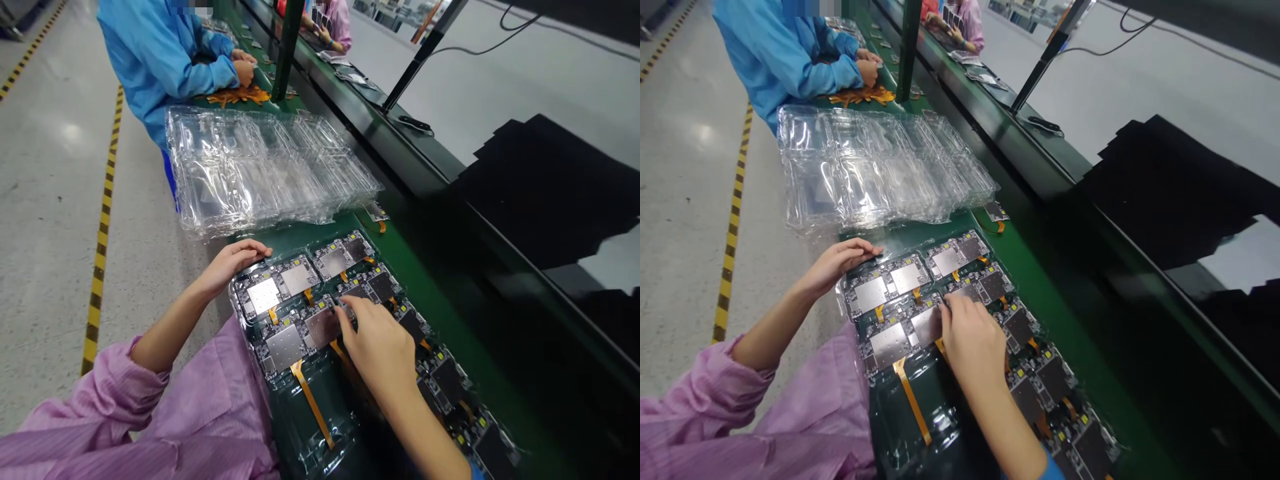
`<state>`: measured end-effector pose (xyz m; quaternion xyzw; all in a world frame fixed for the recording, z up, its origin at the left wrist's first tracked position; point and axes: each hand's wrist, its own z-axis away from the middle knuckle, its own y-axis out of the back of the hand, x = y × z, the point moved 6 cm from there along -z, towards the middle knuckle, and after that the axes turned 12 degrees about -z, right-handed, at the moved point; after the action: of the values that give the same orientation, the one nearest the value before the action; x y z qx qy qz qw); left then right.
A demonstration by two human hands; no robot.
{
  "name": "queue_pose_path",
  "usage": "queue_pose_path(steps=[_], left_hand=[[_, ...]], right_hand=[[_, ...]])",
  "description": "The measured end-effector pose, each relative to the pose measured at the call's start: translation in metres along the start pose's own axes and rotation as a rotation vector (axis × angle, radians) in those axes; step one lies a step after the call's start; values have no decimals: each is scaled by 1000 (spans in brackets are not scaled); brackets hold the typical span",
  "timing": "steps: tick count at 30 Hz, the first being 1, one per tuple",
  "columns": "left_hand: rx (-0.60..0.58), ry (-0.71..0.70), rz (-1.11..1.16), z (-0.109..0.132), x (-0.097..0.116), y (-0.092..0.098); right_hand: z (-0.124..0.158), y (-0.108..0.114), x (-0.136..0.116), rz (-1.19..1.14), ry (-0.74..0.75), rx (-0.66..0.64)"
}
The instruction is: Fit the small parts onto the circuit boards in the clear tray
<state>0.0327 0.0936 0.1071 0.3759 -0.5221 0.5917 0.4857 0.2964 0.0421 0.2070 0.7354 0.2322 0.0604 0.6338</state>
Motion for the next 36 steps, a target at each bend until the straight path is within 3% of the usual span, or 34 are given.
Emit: queue_pose_path(steps=[5,8,11,15,19,21,29,36], left_hand=[[-2,18,1,0,-2,1],[-7,21,-2,0,-4,1],[-15,17,-5,0,-5,0],[-5,27,-40,2,-6,-2],[-10,51,-39,1,-10,-3],[-5,63,-31,0,-12,-4],[-42,99,73,-3,-19,-13],[-55,47,79,-10,-19,-16]], right_hand=[[14,-19,-17,-55,106,-209],[8,-11,-9,-107,99,-230],[-19,19,25,-167,-37,-91],[-72,45,109,-41,-255,76],[-107,20,198,-122,-478,-17],[-115,6,224,-109,-529,-21],[-141,-19,250,65,-548,-65],[-159,2,266,122,-505,-187]])
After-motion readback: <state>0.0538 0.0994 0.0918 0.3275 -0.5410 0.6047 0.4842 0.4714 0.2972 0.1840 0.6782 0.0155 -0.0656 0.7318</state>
